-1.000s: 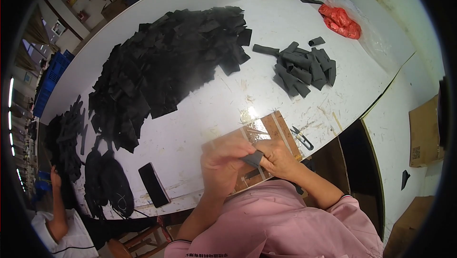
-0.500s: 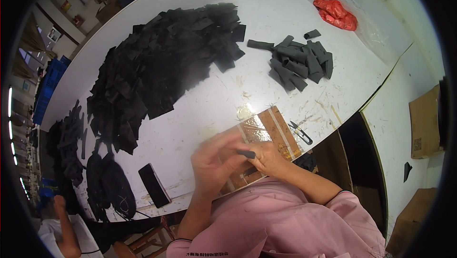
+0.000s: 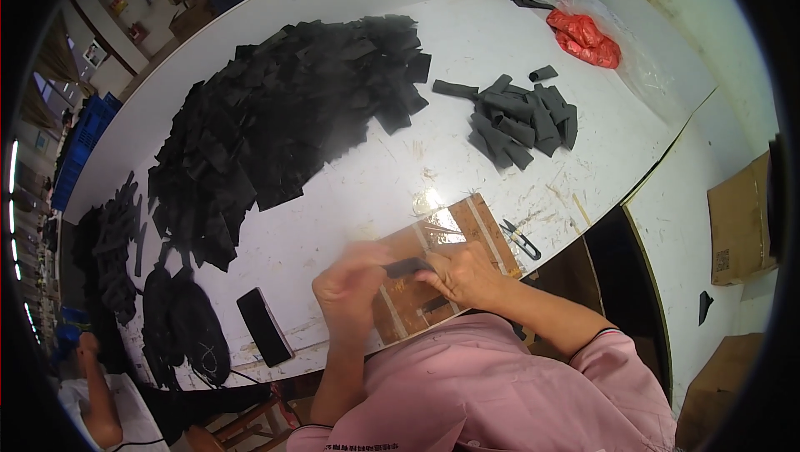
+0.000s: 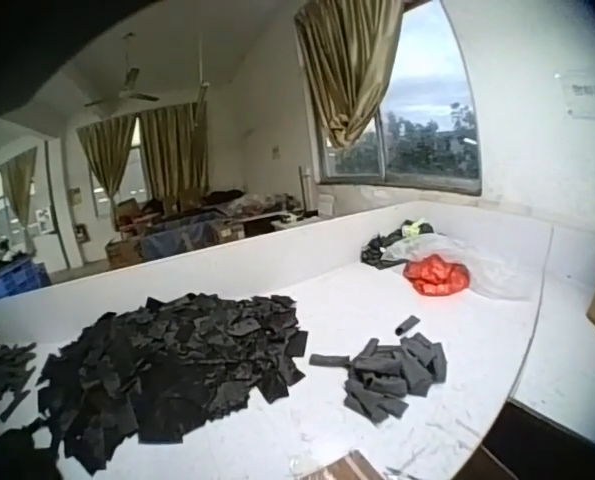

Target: Inspecting and sorting small black fabric components at a workbench in a factory setting.

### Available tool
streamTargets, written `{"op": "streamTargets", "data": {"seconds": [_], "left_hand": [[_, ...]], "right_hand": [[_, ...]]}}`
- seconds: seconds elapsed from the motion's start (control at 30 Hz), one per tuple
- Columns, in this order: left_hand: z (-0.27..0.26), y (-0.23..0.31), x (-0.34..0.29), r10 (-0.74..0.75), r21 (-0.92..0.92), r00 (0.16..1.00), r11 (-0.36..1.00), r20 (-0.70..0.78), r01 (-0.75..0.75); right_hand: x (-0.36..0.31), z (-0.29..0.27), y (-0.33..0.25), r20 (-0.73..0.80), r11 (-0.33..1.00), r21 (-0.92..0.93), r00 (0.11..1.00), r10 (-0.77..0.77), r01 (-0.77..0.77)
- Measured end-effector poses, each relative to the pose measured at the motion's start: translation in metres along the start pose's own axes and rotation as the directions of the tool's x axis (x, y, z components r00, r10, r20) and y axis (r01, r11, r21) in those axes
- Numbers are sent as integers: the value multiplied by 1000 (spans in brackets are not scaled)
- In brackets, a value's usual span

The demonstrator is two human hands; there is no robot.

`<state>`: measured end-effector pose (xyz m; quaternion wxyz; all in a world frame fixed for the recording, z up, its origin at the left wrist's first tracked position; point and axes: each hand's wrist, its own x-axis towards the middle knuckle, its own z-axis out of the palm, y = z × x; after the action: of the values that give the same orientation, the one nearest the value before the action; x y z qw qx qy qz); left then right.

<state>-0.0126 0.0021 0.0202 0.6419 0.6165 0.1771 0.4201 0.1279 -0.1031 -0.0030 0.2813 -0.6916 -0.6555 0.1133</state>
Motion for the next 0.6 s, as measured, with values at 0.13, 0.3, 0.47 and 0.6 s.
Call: {"op": "streamTargets", "data": {"seconds": [0.13,0.3,0.47,0.6], "left_hand": [[16,11,2,-26,-79,1000,997,-13,25],[7,10,7,86,223,969,965,233,-140],[8,5,-1,169,204,982,962,85,-184],[3,47,-18,520,636,852,680,-66,-365]], "right_hand": [[-3,5,1,-77,999,31,997,9,-6],[-8,2,-3,-106,997,59,994,-35,41],[5,-23,-4,-172,977,26,964,-202,210],[42,-73,3,-374,868,475,926,51,144]]}}
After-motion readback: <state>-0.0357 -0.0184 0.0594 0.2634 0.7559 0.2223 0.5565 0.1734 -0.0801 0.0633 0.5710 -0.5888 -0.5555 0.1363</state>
